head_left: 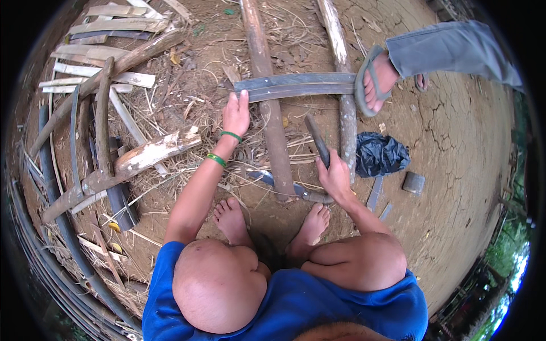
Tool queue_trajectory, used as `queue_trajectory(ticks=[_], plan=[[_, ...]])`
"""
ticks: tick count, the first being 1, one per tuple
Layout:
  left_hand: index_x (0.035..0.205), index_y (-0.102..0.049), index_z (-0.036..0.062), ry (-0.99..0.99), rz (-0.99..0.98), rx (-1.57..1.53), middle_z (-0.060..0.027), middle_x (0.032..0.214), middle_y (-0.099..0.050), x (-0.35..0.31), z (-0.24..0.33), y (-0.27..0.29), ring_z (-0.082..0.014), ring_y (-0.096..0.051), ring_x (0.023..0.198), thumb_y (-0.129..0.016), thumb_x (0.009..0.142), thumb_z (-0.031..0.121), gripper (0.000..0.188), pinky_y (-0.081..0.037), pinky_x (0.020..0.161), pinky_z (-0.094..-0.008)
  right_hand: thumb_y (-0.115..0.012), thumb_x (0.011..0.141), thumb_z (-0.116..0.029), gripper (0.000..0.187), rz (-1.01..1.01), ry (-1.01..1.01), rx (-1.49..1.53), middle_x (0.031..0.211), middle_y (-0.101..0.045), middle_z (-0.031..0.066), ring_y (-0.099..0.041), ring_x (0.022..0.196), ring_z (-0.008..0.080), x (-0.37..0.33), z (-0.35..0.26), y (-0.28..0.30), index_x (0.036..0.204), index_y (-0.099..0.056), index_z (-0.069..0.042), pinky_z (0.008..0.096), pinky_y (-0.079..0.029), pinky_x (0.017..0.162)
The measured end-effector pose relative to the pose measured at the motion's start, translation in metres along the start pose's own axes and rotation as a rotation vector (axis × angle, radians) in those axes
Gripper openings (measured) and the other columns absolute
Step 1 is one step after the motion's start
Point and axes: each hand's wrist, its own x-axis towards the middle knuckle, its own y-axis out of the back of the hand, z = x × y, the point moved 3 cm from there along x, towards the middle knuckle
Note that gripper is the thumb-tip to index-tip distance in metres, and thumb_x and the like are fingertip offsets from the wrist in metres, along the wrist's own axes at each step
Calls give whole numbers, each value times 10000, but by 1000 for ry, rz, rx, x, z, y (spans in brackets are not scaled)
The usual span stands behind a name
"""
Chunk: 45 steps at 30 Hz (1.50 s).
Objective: The person assembles a wooden structure by positioning vertical logs and securing horizontal planks. They use pliers to remove nails from a plank and a machete to drive nails into the wood, working on the ground in an outdoor area.
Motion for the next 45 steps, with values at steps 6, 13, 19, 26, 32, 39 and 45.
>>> queue_trajectory(ticks=[6,13,19,26,32,39,45], plan=[[1302,-442,-66,181,-144,105,-169,1012,-577,-79,35,0,-280,-569,874,-759,797,549,856,-495,798,-435,-669,903,-157,499,34,-117,32,1191,-510,309,-563,1035,511,-45,38,-33,1323,-477,31,544,-483,873],[1486,-264,-101,-9,-268,560,-245,1283,-510,-137,45,-29,-383,-471,1223,-841,655,576,1217,-299,1051,-535,-738,854,-250,669,422,112,-390,1216,-509,271,-516,1135,424,16,19,40,1372,-443,54,497,-447,943],[1516,-161,-122,-93,-217,409,-268,1273,-489,-144,23,-43,-400,-440,1208,-820,621,420,1237,-240,1053,-534,-758,807,-289,819,197,-10,-242,1161,-556,288,-540,1115,426,41,91,26,1431,-376,79,486,-434,978],[1526,-130,-118,-113,-148,346,-271,1235,-481,-147,18,-41,-411,-431,1179,-789,608,342,1220,-218,1065,-528,-745,833,-261,812,235,-72,-67,1326,-511,344,-480,1257,496,34,85,18,1468,-352,59,499,-378,1088],[1528,-153,-111,-104,-121,316,-246,1209,-494,-147,18,-38,-399,-438,1173,-788,582,318,1218,-220,1066,-515,-762,799,-214,835,211,-33,34,1244,-518,305,-495,1171,470,33,85,23,1472,-346,52,497,-390,1033],[1538,-144,-96,-91,-157,349,-255,1261,-486,-147,20,-41,-392,-457,1191,-798,587,315,1225,-229,1066,-524,-772,776,-234,851,241,53,37,1147,-550,274,-528,1108,439,37,103,16,1463,-364,58,476,-419,998],[1543,-132,-93,-153,-160,320,-253,1237,-491,-148,16,-38,-388,-465,1171,-794,587,335,1239,-234,1053,-515,-774,770,-239,852,211,15,98,1160,-551,282,-530,1121,438,38,99,21,1461,-375,61,455,-411,1011]])
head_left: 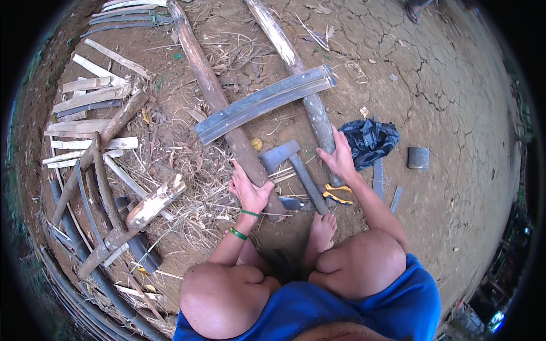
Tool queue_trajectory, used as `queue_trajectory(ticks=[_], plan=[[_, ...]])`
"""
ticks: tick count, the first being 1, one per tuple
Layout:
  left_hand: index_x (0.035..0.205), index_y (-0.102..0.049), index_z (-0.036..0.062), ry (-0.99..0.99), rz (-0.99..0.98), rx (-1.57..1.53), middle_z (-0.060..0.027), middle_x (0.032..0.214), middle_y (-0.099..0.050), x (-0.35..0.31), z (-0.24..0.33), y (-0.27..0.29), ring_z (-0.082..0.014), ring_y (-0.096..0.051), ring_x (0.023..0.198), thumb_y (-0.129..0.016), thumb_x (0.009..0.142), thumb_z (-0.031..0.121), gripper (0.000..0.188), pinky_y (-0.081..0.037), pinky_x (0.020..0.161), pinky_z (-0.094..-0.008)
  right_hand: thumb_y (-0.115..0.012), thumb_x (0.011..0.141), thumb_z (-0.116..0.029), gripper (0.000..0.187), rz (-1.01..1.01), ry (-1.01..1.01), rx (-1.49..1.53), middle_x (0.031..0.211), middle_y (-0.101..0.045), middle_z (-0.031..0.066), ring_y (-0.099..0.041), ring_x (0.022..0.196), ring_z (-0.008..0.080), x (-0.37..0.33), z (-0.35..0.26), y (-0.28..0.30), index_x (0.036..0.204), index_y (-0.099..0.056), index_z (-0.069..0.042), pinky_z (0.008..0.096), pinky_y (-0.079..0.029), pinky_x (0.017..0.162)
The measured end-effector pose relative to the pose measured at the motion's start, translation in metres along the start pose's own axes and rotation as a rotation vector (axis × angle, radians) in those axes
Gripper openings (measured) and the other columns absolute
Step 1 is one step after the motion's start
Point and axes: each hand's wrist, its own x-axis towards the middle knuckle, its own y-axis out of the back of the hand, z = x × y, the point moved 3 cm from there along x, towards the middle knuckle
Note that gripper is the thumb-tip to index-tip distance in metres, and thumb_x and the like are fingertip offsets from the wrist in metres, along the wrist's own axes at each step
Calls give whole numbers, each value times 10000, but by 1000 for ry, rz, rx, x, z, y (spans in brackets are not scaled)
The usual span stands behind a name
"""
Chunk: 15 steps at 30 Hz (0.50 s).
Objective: The person assembles a wooden structure by positioning vertical logs and securing horizontal planks. They use pliers to remove nails from a plank and a machete to drive nails into the wood, working on the ground in an outdoor area.
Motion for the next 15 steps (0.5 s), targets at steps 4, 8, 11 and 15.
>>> queue_trajectory(ticks=[4,8,11,15], plan=[[1547,-128,-86,-14,-4,-10,-234,1218,-504,3,1,1,-373,-478,1144,-787,587,318,1232,-249,1027,-494,-779,774,-254,878,-38,-24,21,1297,-528,332,-483,1260,480,0,7,1,1482,-359,53,459,-369,1099],[1548,-116,-84,9,-18,-21,-234,1244,-500,4,1,2,-372,-472,1174,-783,590,315,1234,-232,1040,-503,-783,777,-266,897,-92,-86,30,1399,-474,367,-407,1365,504,1,9,-1,1494,-347,50,458,-312,1167],[1550,-112,-82,5,-22,-18,-239,1266,-496,4,2,-1,-372,-466,1194,-782,596,316,1232,-218,1053,-516,-788,772,-271,903,-73,-28,23,1381,-486,371,-421,1350,506,2,13,3,1493,-349,50,463,-322,1157],[1555,-99,-73,45,-64,1,-242,1297,-492,6,3,-1,-373,-457,1224,-782,601,341,1243,-215,1057,-535,-790,770,-275,908,-108,-57,37,1389,-478,375,-418,1353,509,2,13,8,1497,-348,43,468,-323,1156]])
